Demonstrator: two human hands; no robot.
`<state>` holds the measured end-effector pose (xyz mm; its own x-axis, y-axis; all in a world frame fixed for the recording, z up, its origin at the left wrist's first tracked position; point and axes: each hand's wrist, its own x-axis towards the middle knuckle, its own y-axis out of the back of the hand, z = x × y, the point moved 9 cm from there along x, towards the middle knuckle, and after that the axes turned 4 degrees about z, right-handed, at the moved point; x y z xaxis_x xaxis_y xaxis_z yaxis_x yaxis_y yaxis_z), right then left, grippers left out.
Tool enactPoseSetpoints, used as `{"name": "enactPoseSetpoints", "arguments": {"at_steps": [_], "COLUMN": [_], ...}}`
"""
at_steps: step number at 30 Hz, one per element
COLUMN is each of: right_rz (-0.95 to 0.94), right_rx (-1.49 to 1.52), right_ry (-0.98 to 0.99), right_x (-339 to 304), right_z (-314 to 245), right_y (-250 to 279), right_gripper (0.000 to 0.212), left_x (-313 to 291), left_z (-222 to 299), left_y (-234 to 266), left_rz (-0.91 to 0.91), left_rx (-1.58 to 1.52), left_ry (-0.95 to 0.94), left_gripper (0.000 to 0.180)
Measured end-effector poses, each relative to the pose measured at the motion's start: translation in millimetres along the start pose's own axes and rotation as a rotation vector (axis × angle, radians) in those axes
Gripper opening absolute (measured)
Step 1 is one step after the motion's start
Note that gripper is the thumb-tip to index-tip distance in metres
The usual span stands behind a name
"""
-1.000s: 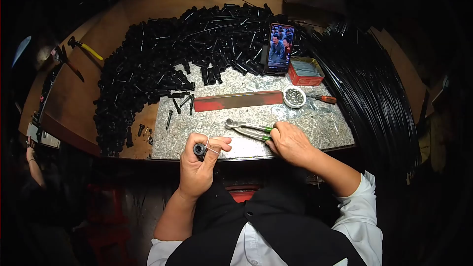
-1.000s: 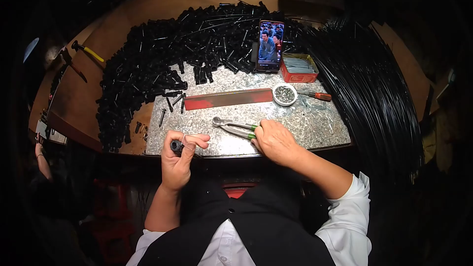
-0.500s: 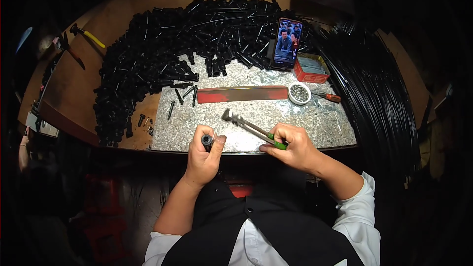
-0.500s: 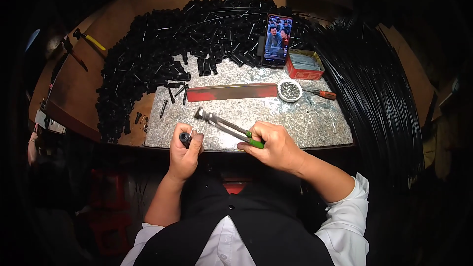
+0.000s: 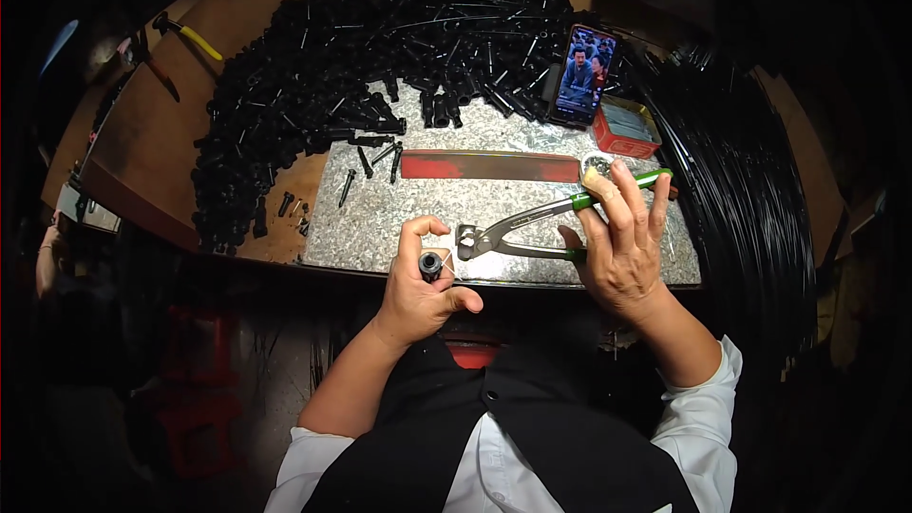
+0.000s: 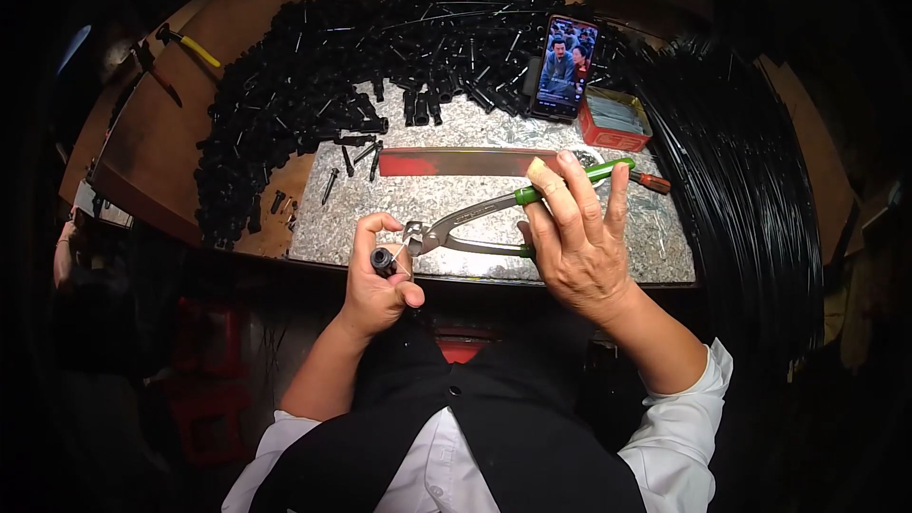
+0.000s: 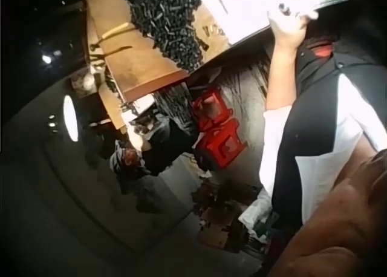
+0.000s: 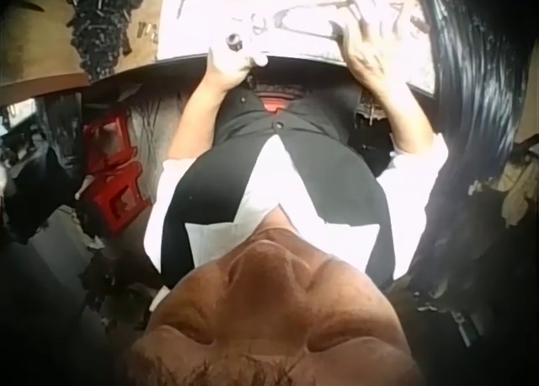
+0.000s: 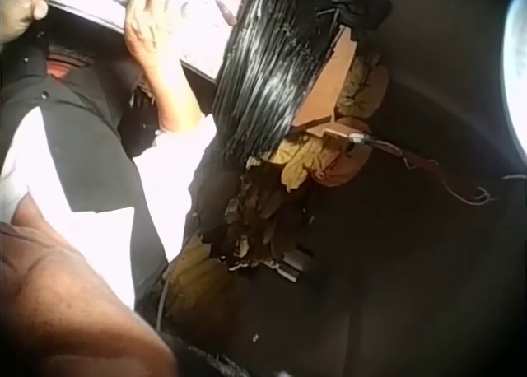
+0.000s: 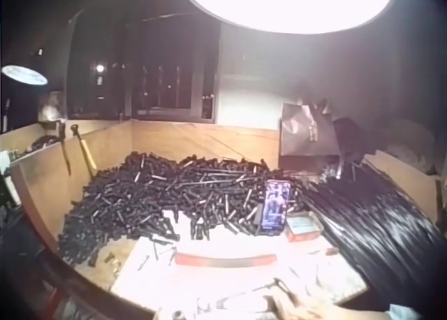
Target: Manually assembling and crimping wire components into plastic housings at a production workbench.
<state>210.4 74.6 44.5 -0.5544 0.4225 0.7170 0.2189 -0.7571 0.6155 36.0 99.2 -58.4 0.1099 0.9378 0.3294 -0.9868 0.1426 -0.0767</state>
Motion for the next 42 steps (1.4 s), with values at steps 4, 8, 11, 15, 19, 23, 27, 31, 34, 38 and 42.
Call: {"name": "enactPoseSetpoints", "arguments": {"at_steps": [4, 8, 11, 15, 19, 23, 27, 31, 34, 38, 42], "right_rz": [0.009, -0.077, -0.190, -0.135, -0.066, -0.209, -0.620, -1.584, -1.620, -0.965, -0.421], "right_rx": [-0.026, 0.088, 0.157, 0.183, 0.129, 0.246, 0.960, 2.087, 2.023, 1.294, 0.840], "right_ry": [0.046, 0.031, 0.013, 0.018, 0.107, 0.132, -0.164, -0.939, -0.877, -0.442, -0.147], "right_x": [-2.6, -3.4, -6.3, -11.3, -8.9, -21.0, -53.3, -113.9, -109.8, -73.5, -54.1], "right_z": [-6.9, -9.8, -8.5, -8.4, -16.6, -20.3, -33.7, -87.9, -86.0, -50.9, -34.2], "right_y": [-3.1, -11.6, -17.6, -12.2, 2.0, -4.2, -32.3, -36.5, -31.8, -38.8, -23.1], "right_gripper": [0.020, 0.017, 0.016, 0.016, 0.017, 0.022, 0.025, 0.022, 0.035, 0.049, 0.028], "left_x": [0.0, -0.1, -0.8, -1.8, -2.0, -12.0, -20.4, -23.1, -21.9, -16.9, -16.8], "left_z": [2.7, 3.2, 3.7, -1.0, 0.4, -9.2, -11.4, -6.3, -1.3, -9.2, -11.3], "left_y": [-4.1, -3.1, -1.4, 3.0, 6.1, 13.2, 9.9, -0.7, -7.1, 8.7, 14.8], "left_rz": [0.011, 0.106, 0.172, 0.191, 0.188, 0.059, -0.075, -0.184, -0.217, -0.059, 0.012], "left_rx": [-0.021, -0.032, -0.018, 0.120, 0.115, 0.209, 0.080, 0.046, 0.057, 0.059, 0.049], "left_ry": [0.047, 0.047, 0.069, 0.046, -0.034, 0.084, 0.148, 0.137, 0.126, 0.180, 0.171], "left_gripper": [0.077, 0.065, 0.057, 0.050, 0.040, 0.068, 0.074, 0.072, 0.069, 0.059, 0.062]}}
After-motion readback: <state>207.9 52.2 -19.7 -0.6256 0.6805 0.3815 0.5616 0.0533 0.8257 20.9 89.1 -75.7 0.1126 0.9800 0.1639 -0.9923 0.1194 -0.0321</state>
